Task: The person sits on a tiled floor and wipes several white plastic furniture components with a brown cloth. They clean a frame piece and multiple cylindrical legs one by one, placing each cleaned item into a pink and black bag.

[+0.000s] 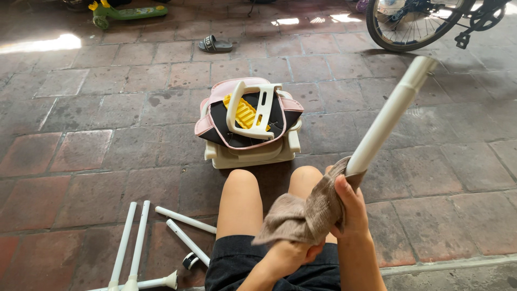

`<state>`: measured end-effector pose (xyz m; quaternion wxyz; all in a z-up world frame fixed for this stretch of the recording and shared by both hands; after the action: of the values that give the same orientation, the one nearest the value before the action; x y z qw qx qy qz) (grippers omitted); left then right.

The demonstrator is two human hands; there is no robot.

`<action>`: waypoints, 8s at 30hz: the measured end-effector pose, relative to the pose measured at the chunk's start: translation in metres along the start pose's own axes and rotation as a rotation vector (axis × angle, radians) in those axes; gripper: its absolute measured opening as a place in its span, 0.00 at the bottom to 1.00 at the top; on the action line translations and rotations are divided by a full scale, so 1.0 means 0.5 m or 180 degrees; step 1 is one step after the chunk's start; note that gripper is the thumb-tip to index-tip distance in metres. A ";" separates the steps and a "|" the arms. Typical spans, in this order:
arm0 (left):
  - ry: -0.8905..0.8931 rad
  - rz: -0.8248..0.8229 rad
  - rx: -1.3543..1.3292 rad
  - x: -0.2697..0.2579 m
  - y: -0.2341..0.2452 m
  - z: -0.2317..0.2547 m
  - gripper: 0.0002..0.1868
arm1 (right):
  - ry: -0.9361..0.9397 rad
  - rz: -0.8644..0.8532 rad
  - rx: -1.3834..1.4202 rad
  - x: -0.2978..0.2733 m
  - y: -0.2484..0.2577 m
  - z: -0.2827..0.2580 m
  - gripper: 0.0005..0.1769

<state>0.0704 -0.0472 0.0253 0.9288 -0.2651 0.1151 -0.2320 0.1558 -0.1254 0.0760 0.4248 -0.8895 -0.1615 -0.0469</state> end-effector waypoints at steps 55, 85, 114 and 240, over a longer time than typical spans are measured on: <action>-0.0120 0.0450 0.0051 0.030 0.098 0.037 0.18 | 0.0221 0.0574 -0.0461 0.060 -0.003 0.052 0.23; -0.1102 0.2498 0.5943 -0.094 0.117 0.445 0.30 | 0.3198 -0.1080 -0.6288 0.141 -0.141 -0.115 0.30; -0.0435 0.1415 0.0646 -0.037 0.139 0.116 0.33 | -0.0424 0.0730 -0.0889 0.062 -0.048 0.081 0.30; -0.0359 0.1119 0.0340 0.194 0.266 0.312 0.25 | 0.0353 0.0322 -0.1353 0.428 -0.060 0.085 0.35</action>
<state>0.2560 0.0735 0.0737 0.9727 -0.2038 0.0949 -0.0568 0.3456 -0.0219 0.1184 0.2378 -0.9621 -0.0797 -0.1073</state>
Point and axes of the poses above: each hand's wrist, its own x-axis towards the middle knuckle, its own y-axis out of the back of the hand, z = x × y, the point moved 9 cm from there along x, towards the middle knuckle, and after that the axes turned 5 degrees about y, right-handed, at the moved point
